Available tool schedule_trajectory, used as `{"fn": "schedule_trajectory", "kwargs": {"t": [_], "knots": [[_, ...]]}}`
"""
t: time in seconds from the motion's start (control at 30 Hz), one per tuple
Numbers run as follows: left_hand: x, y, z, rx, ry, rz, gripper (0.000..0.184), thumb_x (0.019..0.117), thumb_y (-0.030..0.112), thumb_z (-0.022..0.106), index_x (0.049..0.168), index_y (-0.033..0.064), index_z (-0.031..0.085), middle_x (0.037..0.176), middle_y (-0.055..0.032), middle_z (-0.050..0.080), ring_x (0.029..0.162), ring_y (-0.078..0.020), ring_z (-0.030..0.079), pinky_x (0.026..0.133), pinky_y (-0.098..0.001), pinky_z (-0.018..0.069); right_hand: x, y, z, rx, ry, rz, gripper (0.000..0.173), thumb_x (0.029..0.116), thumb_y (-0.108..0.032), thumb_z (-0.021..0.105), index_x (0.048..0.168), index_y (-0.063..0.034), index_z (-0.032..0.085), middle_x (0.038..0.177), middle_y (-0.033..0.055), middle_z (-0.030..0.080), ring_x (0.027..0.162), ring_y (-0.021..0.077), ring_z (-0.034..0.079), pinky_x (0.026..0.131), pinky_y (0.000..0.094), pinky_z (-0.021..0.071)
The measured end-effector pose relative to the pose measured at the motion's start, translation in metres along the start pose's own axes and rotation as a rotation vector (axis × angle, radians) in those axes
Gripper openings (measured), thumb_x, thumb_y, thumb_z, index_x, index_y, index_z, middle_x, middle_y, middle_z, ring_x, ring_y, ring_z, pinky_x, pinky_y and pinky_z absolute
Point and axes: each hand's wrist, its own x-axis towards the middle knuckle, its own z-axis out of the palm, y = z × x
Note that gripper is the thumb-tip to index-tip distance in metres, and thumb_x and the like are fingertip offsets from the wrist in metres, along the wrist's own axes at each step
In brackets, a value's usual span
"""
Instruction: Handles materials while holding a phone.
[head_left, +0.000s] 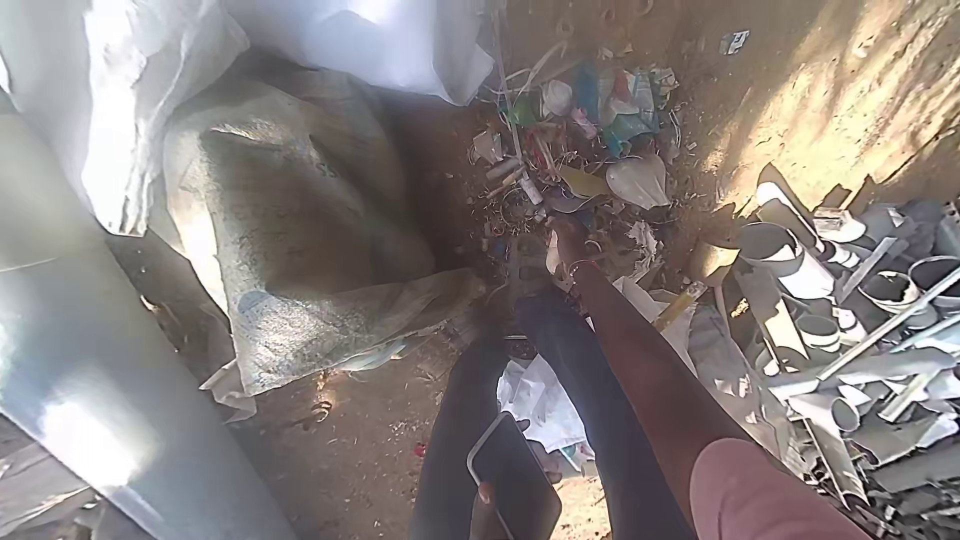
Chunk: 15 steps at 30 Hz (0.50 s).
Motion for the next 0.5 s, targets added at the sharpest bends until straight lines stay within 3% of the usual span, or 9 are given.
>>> {"fn": "schedule_trajectory", "kwargs": {"t": [0.03,0.1,0.17,0.23,0.27,0.33,0.43,0.47,0.5], "knots": [[0.0,0.001,-0.001,-0.004,-0.006,0.001,0.072,0.0952,0.064,0.059,0.146,0.0125,0.056,0.121,-0.0119,0.074,0.113,-0.0258,0.071,0.103,-0.0422,0.0549,0.01,0.0,0.002,0.003,0.027,0.03,0.042,0.1051,-0.042,0.056,0.125,-0.0065,0.065,0.094,0.0128,0.066,0.07,0.0177,0.059,0.066,0.0374,0.0525],[-0.001,0.002,-0.004,0.011,-0.013,0.009,0.073,0.0956,0.064,0.058,0.147,0.0122,0.055,0.122,-0.012,0.074,0.114,-0.0257,0.071,0.104,-0.0422,0.0545,0.033,-0.005,0.009,-0.019,0.033,0.101,0.043,0.1042,-0.029,0.061,0.14,-0.0057,0.059,0.098,0.0132,0.07,0.068,0.0174,0.066,0.064,0.0354,0.058],[0.004,0.006,0.0,0.025,0.002,-0.004,0.079,0.0926,0.068,0.06,0.148,0.012,0.054,0.121,-0.0132,0.074,0.113,-0.0279,0.071,0.102,-0.0451,0.0554,0.052,-0.012,0.019,-0.166,-0.006,0.184,0.061,0.101,-0.029,0.062,0.156,-0.0132,0.042,0.106,0.0143,0.073,0.081,0.0226,0.072,0.075,0.042,0.0607],[0.006,0.002,-0.01,0.01,-0.011,-0.04,0.092,0.0878,0.072,0.062,0.153,0.0095,0.044,0.124,-0.0195,0.07,0.114,-0.0362,0.068,0.102,-0.0549,0.0536,0.063,-0.026,0.029,-0.258,-0.073,0.22,0.074,0.1011,-0.034,0.063,0.162,-0.0123,0.027,0.118,0.0195,0.069,0.094,0.0281,0.071,0.085,0.0471,0.0579],[0.006,0.0,-0.013,0.005,-0.003,-0.05,0.095,0.0855,0.074,0.063,0.153,0.0098,0.043,0.124,-0.0208,0.069,0.114,-0.038,0.068,0.101,-0.0563,0.0535,0.071,-0.026,0.036,-0.256,-0.099,0.216,0.076,0.1003,-0.032,0.065,0.161,-0.0096,0.025,0.12,0.0215,0.067,0.095,0.0291,0.07,0.084,0.0471,0.0579],[0.005,-0.005,-0.017,-0.012,0.021,-0.051,0.098,0.0829,0.074,0.066,0.152,0.0094,0.043,0.124,-0.023,0.068,0.113,-0.0409,0.067,0.1,-0.0586,0.0535,0.083,-0.023,0.046,-0.229,-0.148,0.218,0.063,0.0997,-0.03,0.066,0.151,-0.0026,0.04,0.115,0.0219,0.067,0.092,0.029,0.069,0.082,0.0468,0.0583],[0.005,-0.005,-0.02,0.01,-0.018,-0.069,0.096,0.0854,0.073,0.063,0.154,0.0098,0.041,0.128,-0.0234,0.067,0.116,-0.0416,0.066,0.101,-0.0587,0.0526,0.067,-0.036,0.039,-0.187,-0.344,0.237,0.028,0.1046,-0.021,0.057,0.128,-0.0064,0.064,0.094,0.0078,0.065,0.073,0.0146,0.059,0.067,0.0327,0.0522],[0.008,0.004,-0.011,0.023,0.022,-0.115,0.092,0.0877,0.073,0.061,0.152,0.0099,0.043,0.126,-0.0218,0.068,0.116,-0.0398,0.066,0.101,-0.057,0.0529,0.055,-0.046,0.033,-0.231,-0.414,0.261,0.023,0.105,-0.018,0.056,0.121,-0.0067,0.067,0.092,0.0058,0.065,0.071,0.0124,0.058,0.066,0.0304,0.0508],[0.014,0.021,0.014,0.04,0.191,-0.208,0.085,0.0872,0.074,0.062,0.143,0.0113,0.051,0.118,-0.0177,0.072,0.111,-0.0359,0.07,0.099,-0.053,0.0551,0.047,-0.05,0.028,-0.28,-0.44,0.284,0.022,0.1047,-0.018,0.056,0.118,-0.0065,0.068,0.092,0.0057,0.066,0.072,0.0119,0.058,0.067,0.0301,0.0509]]}}
